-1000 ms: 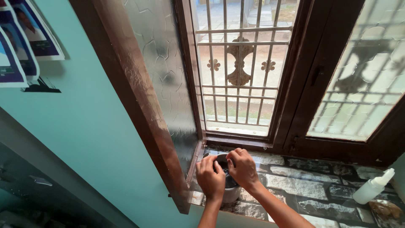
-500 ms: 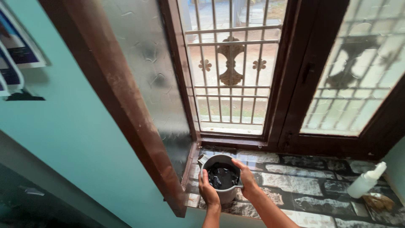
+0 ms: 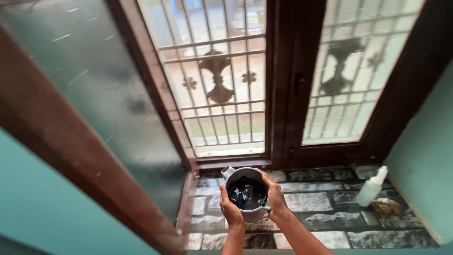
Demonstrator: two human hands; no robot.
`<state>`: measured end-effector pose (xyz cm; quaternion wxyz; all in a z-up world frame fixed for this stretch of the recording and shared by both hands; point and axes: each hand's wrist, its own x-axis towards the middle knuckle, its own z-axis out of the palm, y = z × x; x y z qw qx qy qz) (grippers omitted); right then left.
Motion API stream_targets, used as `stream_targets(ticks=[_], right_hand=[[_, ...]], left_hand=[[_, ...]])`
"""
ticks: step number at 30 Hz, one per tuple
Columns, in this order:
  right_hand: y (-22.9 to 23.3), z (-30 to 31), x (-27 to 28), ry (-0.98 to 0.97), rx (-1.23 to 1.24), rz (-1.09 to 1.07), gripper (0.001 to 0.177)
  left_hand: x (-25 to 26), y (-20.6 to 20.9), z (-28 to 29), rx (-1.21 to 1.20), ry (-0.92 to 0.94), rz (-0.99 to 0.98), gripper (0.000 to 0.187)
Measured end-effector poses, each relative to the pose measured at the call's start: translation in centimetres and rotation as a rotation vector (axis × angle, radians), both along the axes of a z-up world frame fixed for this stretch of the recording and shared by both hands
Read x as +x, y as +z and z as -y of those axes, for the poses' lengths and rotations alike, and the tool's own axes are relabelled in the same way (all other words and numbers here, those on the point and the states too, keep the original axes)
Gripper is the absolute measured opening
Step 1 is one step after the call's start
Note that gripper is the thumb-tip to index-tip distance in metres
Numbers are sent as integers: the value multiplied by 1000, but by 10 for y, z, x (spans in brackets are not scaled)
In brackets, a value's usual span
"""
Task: The person wipes the glass and frame of a double door with a dark cloth, then dips the cloth in a bucket of water and continues wiping the door frame and glass. The person also handles a spray bottle and a bucket during the task.
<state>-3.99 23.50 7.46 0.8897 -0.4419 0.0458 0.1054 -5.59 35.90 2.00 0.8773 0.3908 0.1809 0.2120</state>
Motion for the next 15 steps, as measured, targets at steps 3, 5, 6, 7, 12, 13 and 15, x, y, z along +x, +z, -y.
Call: stream_targets(ticks=[3, 5, 6, 7, 12, 13, 15], right_hand=[[8, 32, 4, -83, -65, -3, 45], [10, 55, 5, -160, -187, -61, 46], [11, 66, 7, -194, -189, -63, 45], [10, 79, 8, -228, -193, -66, 45], [1, 139, 12, -423, -185, -79, 44], [-1, 151, 14, -456, -180, -72, 44], [-7, 172, 14, -506, -143, -69, 44]], left_hand=[[16, 8, 32, -24, -52, 83, 64], [26, 10, 55, -36, -103, 112, 63], [29, 10, 67, -40, -144, 102, 64], [32, 9, 79, -46, -184, 93, 64], [52, 9, 138, -40, -374, 45, 66], [56, 9, 150, -57, -405, 48, 66], [66, 7, 174, 36, -415, 57, 69]])
